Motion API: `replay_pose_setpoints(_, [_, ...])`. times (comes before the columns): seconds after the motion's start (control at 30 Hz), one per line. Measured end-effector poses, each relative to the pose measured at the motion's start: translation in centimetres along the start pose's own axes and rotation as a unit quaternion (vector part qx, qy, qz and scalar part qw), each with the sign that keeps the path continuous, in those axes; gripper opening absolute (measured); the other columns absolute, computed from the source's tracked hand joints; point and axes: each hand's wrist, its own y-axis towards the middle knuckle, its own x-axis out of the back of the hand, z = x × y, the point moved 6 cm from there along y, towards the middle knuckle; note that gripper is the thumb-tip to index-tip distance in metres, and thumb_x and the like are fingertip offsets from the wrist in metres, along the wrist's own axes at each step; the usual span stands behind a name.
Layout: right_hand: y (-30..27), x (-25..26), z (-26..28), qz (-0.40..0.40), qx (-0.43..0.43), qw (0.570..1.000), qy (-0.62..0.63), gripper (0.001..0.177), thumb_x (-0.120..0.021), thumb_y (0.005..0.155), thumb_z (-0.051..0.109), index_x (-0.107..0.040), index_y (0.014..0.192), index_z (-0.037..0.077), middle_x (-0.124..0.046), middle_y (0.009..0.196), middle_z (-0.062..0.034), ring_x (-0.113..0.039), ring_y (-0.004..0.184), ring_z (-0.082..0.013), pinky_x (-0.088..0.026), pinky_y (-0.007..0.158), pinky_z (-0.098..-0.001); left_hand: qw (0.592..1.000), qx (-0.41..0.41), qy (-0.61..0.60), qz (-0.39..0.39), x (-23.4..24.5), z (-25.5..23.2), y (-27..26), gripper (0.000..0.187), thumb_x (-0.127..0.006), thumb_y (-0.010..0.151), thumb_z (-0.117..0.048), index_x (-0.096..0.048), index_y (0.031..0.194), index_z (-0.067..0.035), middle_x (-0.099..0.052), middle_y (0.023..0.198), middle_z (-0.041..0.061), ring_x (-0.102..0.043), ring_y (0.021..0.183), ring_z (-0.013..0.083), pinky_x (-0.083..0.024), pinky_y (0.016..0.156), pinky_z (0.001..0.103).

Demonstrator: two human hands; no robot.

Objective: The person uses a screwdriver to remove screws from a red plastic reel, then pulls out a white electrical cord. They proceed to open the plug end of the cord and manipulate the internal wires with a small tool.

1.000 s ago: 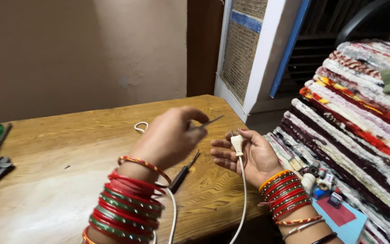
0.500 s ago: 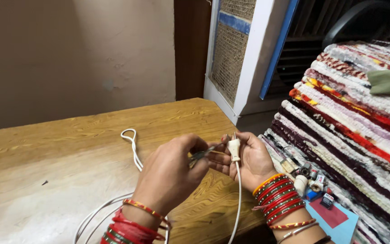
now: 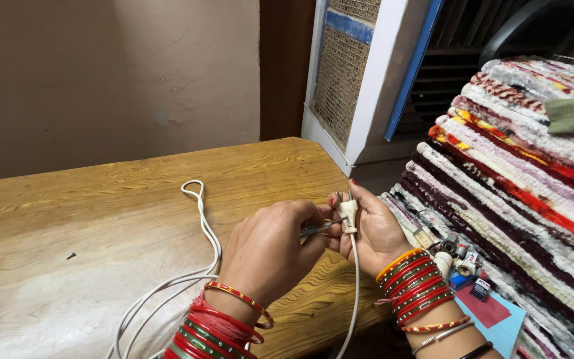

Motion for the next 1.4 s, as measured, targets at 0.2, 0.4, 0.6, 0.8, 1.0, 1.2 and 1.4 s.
replay_pose_setpoints(0.2, [0.0, -0.7, 0.1, 0.036, 0.016, 0.999, 0.028, 0.046, -0.045, 0.107, 0.048, -0.065, 0.096, 0.008, -0.071, 0.095, -0.0129, -0.065, 0.07, -0.0198, -0.061, 0.074, -0.0404, 1.0, 0.012, 0.008, 0.013, -0.1, 0.3, 0.1, 0.025, -0.072, 0.079, -0.031, -0.078, 0.1, -0.018, -0.077, 0.09, 0.009, -0.072, 0.086, 0.0322, -0.056, 0.074, 0.047])
replay_pose_setpoints(0.4, [0.1, -0.2, -0.1, 0.015, 0.006, 1.0, 0.012, 0.045, -0.045, 0.105, 0.048, -0.064, 0.093, 0.01, -0.068, 0.09, -0.0082, -0.062, 0.069, -0.0175, -0.059, 0.069, -0.0376, 1.0, 0.02, 0.006, 0.022, -0.1, 0.2, 0.0, 0.026, -0.072, 0.079, -0.031, -0.077, 0.101, -0.018, -0.077, 0.089, 0.009, -0.072, 0.085, 0.0328, -0.056, 0.075, 0.047])
replay_pose_setpoints(0.6, [0.2, -0.5, -0.1, 0.032, 0.009, 0.999, 0.002, 0.042, -0.046, 0.105, 0.045, -0.064, 0.093, 0.009, -0.068, 0.09, -0.0082, -0.062, 0.068, -0.0167, -0.059, 0.069, -0.0369, 1.0, 0.025, -0.002, 0.013, -0.3, 0.4, 0.0, 0.024, -0.071, 0.078, -0.03, -0.077, 0.095, -0.014, -0.076, 0.089, 0.011, -0.072, 0.085, 0.0336, -0.056, 0.075, 0.047])
replay_pose_setpoints(0.8, [0.0, -0.4, 0.1, -0.038, 0.032, 0.997, -0.051, 0.034, -0.047, 0.104, 0.039, -0.063, 0.092, 0.011, -0.068, 0.086, -0.0041, -0.068, 0.069, -0.0203, -0.06, 0.069, -0.038, 0.994, 0.097, -0.045, 0.03, -1.4, 1.5, 0.4, 0.025, -0.07, 0.076, -0.026, -0.078, 0.09, -0.007, -0.072, 0.08, 0.021, -0.074, 0.079, 0.036, -0.058, 0.077, 0.045])
replay_pose_setpoints(1.0, [-0.4, -1.4, -0.2, -0.057, 0.032, 0.992, -0.11, 0.038, -0.044, 0.103, 0.04, -0.058, 0.086, 0.009, -0.07, 0.083, -0.0102, -0.07, 0.069, -0.0198, -0.061, 0.067, -0.0353, 0.986, 0.16, -0.045, 0.015, -2.6, 2.7, 0.4, 0.027, -0.072, 0.077, -0.03, -0.079, 0.081, -0.004, -0.071, 0.076, 0.023, -0.073, 0.079, 0.0373, -0.056, 0.077, 0.046])
replay_pose_setpoints(1.2, [-0.5, -1.6, -0.1, -0.089, 0.043, 0.979, -0.179, 0.037, -0.044, 0.105, 0.04, -0.057, 0.089, 0.01, -0.067, 0.077, -0.0087, -0.068, 0.062, -0.0187, -0.062, 0.059, -0.036, 0.986, 0.156, -0.049, 0.025, -3.2, 3.0, 0.5, 0.027, -0.072, 0.081, -0.035, -0.081, 0.083, -0.009, -0.073, 0.076, 0.02, -0.073, 0.078, 0.0359, -0.056, 0.075, 0.046])
replay_pose_setpoints(1.4, [-0.2, -0.5, -0.3, -0.115, 0.015, 0.978, -0.176, 0.031, -0.046, 0.104, 0.037, -0.057, 0.09, 0.011, -0.065, 0.076, -0.007, -0.068, 0.06, -0.0192, -0.062, 0.058, -0.0383, 0.997, 0.069, 0.0, -0.02, -3.0, 1.9, 0.2, 0.028, -0.069, 0.087, -0.033, -0.078, 0.077, -0.008, -0.071, 0.075, 0.02, -0.07, 0.075, 0.0396, -0.054, 0.071, 0.051])
